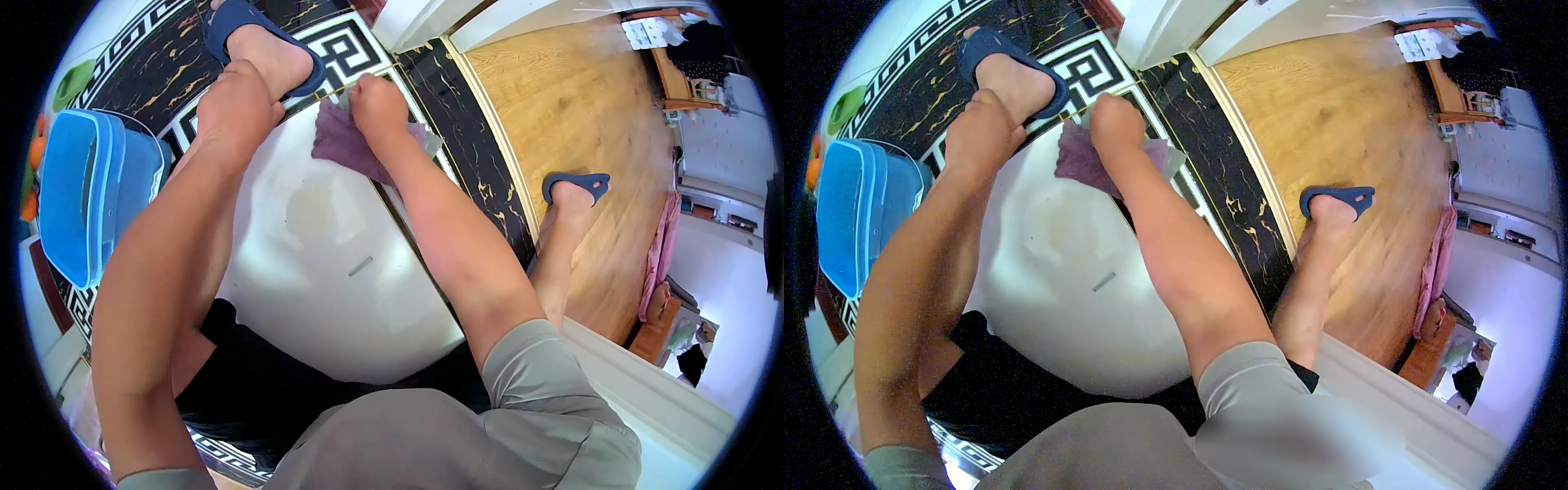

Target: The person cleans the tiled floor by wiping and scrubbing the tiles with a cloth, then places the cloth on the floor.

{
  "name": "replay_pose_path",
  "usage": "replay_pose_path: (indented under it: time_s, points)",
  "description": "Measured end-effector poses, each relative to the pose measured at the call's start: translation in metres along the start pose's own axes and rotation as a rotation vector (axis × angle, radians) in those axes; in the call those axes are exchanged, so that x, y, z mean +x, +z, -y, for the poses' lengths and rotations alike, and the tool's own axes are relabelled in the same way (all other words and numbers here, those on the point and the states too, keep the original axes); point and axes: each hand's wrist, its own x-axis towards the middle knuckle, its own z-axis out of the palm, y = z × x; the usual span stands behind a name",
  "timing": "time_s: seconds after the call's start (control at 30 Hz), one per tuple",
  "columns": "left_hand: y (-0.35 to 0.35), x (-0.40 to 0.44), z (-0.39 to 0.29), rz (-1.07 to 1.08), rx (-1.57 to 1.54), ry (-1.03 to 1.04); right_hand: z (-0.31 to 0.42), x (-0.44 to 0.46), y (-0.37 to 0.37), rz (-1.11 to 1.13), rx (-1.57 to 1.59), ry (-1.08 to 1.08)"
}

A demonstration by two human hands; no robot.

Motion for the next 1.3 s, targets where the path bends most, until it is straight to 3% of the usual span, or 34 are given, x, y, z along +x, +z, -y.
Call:
replay_pose_path:
  time_s: [0.1, 0.23, 0.43, 0.57, 0.7, 0.93, 1.3]
  points:
    - [0.003, 0.0, 0.002, -0.01, -0.02, 0.02, 0.001, -0.041, -0.046, 0.121, 0.083, 0.059]
    - [-0.001, -0.003, -0.002, 0.013, 0.003, 0.015, -0.027, -0.083, -0.053, 0.05, 0.137, 0.021]
    - [0.006, 0.0, 0.002, -0.035, -0.013, 0.013, -0.022, -0.037, -0.028, -0.045, 0.133, 0.031]
    - [0.001, -0.001, 0.0, -0.042, -0.024, 0.021, -0.006, -0.007, -0.032, 0.099, 0.034, 0.037]
    - [0.009, 0.0, 0.007, -0.093, -0.083, 0.074, -0.014, -0.032, -0.047, 0.178, 0.137, 0.116]
    - [0.001, 0.001, 0.002, -0.022, -0.001, 0.038, -0.006, -0.013, -0.015, -0.036, 0.112, -0.009]
    - [0.004, 0.001, 0.0, 0.0, 0.083, 0.014, -0.039, -0.097, -0.062, -0.091, 0.193, 0.039]
